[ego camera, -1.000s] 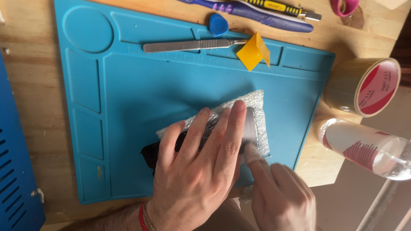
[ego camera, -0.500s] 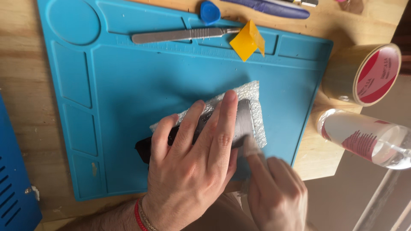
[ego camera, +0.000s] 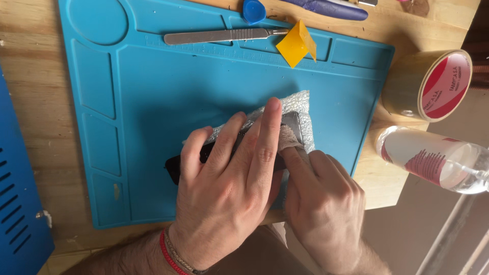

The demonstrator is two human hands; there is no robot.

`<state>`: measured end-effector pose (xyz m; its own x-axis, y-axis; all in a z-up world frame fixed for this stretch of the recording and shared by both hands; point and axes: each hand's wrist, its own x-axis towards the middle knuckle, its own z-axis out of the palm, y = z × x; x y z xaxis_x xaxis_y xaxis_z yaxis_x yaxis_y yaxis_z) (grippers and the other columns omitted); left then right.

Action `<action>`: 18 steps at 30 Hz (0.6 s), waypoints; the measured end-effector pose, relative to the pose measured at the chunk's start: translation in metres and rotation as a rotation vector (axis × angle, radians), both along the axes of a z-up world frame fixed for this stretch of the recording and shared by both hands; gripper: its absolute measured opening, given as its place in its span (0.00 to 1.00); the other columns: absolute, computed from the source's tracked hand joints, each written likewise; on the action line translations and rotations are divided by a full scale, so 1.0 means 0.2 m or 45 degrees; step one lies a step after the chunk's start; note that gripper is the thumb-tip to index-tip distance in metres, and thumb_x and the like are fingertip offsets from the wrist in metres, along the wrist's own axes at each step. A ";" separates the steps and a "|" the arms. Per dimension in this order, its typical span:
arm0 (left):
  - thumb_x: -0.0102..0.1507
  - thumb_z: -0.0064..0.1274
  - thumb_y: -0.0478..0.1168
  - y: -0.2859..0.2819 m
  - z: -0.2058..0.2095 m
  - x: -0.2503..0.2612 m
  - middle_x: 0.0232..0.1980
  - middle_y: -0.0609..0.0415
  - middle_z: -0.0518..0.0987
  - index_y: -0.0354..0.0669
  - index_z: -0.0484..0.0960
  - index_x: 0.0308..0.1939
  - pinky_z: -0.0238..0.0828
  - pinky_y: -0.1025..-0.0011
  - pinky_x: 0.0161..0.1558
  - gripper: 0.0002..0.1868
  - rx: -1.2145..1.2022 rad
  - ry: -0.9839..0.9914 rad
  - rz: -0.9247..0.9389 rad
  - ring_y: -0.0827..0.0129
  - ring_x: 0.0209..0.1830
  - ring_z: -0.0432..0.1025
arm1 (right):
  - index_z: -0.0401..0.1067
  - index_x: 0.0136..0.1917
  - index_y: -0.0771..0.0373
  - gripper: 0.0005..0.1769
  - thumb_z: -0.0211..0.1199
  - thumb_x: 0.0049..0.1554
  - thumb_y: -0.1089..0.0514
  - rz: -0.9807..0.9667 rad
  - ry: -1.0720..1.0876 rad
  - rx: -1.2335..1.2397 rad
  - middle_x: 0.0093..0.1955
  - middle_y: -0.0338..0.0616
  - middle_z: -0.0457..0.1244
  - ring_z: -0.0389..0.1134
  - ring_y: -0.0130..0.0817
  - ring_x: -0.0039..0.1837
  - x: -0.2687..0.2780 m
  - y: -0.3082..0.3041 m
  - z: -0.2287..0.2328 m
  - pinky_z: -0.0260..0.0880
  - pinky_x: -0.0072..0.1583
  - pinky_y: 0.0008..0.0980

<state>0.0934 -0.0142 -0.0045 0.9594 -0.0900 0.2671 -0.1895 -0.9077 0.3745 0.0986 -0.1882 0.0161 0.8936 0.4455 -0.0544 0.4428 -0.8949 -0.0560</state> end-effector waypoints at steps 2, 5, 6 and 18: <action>0.73 0.55 0.40 0.01 0.00 -0.01 0.72 0.62 0.87 0.38 0.71 0.80 0.66 0.58 0.64 0.31 -0.042 0.058 -0.017 0.66 0.67 0.80 | 0.81 0.73 0.49 0.34 0.57 0.58 0.70 -0.027 -0.011 -0.086 0.35 0.37 0.51 0.58 0.40 0.35 -0.02 0.00 0.00 0.63 0.34 0.43; 0.76 0.57 0.47 0.02 0.00 0.00 0.68 0.62 0.87 0.37 0.70 0.80 0.68 0.59 0.63 0.32 -0.022 0.051 -0.009 0.67 0.67 0.80 | 0.84 0.60 0.45 0.22 0.59 0.60 0.66 -0.098 -0.043 -0.134 0.34 0.36 0.51 0.58 0.38 0.33 -0.12 -0.06 0.02 0.57 0.31 0.41; 0.76 0.57 0.47 0.02 0.00 0.00 0.68 0.62 0.87 0.37 0.70 0.80 0.68 0.59 0.63 0.32 -0.019 0.054 -0.001 0.67 0.67 0.80 | 0.84 0.60 0.45 0.22 0.59 0.60 0.66 -0.090 -0.040 -0.130 0.34 0.36 0.51 0.58 0.38 0.33 -0.05 -0.02 0.00 0.57 0.31 0.41; 0.83 0.36 0.42 0.04 0.02 -0.04 0.68 0.60 0.87 0.39 0.69 0.81 0.69 0.62 0.66 0.24 0.095 -0.001 -0.012 0.67 0.68 0.80 | 0.84 0.73 0.47 0.37 0.57 0.57 0.73 0.054 -0.214 -0.188 0.34 0.37 0.53 0.59 0.37 0.32 0.00 0.05 -0.03 0.62 0.34 0.40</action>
